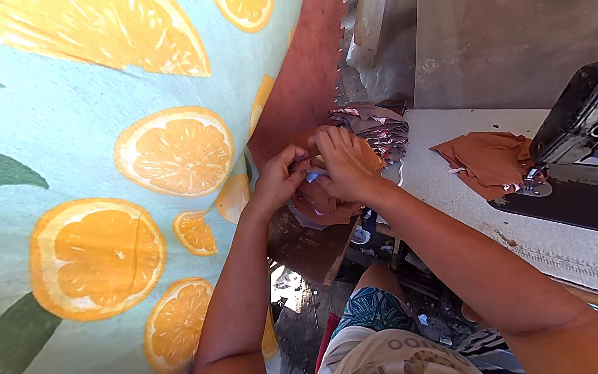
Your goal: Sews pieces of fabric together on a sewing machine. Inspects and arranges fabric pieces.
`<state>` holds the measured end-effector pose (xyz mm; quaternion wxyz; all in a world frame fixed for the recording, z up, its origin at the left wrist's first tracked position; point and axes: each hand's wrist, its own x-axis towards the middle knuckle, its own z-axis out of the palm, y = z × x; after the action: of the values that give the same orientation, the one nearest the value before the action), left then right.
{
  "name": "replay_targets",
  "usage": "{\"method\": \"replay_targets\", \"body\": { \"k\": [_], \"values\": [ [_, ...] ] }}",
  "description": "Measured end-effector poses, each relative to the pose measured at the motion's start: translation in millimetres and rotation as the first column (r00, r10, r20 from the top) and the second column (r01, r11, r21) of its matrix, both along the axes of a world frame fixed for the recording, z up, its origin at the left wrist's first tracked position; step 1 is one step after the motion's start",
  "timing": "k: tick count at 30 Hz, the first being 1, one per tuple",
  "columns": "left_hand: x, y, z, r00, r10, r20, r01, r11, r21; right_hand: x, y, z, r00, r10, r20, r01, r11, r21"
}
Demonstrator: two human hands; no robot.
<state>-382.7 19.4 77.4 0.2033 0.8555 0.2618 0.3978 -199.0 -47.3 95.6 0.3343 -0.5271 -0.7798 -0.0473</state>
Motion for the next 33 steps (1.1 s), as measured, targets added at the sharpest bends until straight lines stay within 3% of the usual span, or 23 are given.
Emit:
{"method": "replay_targets", "body": {
  "k": [5,10,14,17,23,28,33],
  "values": [
    [-8,-8,-2,0.998,0.018,0.068,-0.026,0.994,0.11,-9,3,-14,0.991,-0.086,0.107,0.078,0.994,0.082],
    [-13,-40,-19,0.887,0.083,0.455,-0.104,0.994,0.02,-7,10,-14,0.976,-0.101,0.193,0.073,0.986,0.147],
    [17,-70,-34,0.807,0.101,0.581,0.07,0.962,-0.265,3,11,10,0.986,-0.087,0.14,0.089,0.996,-0.005],
    [45,-84,-24,0.761,0.044,0.648,0.256,0.897,-0.361,6,17,27,0.992,-0.103,0.067,0.107,0.993,-0.057],
    [82,-81,-1,0.643,0.228,0.731,0.247,0.842,-0.48,20,25,52,0.993,-0.103,0.06,0.104,0.994,-0.023],
    [107,-83,4,0.459,0.302,0.835,0.48,0.707,-0.519,37,24,54,1.0,-0.02,0.015,0.02,0.999,0.045],
    [121,-82,4,0.309,0.348,0.885,0.537,0.704,-0.464,49,-3,62,0.998,0.059,-0.033,-0.058,0.998,0.03]
  ]
}}
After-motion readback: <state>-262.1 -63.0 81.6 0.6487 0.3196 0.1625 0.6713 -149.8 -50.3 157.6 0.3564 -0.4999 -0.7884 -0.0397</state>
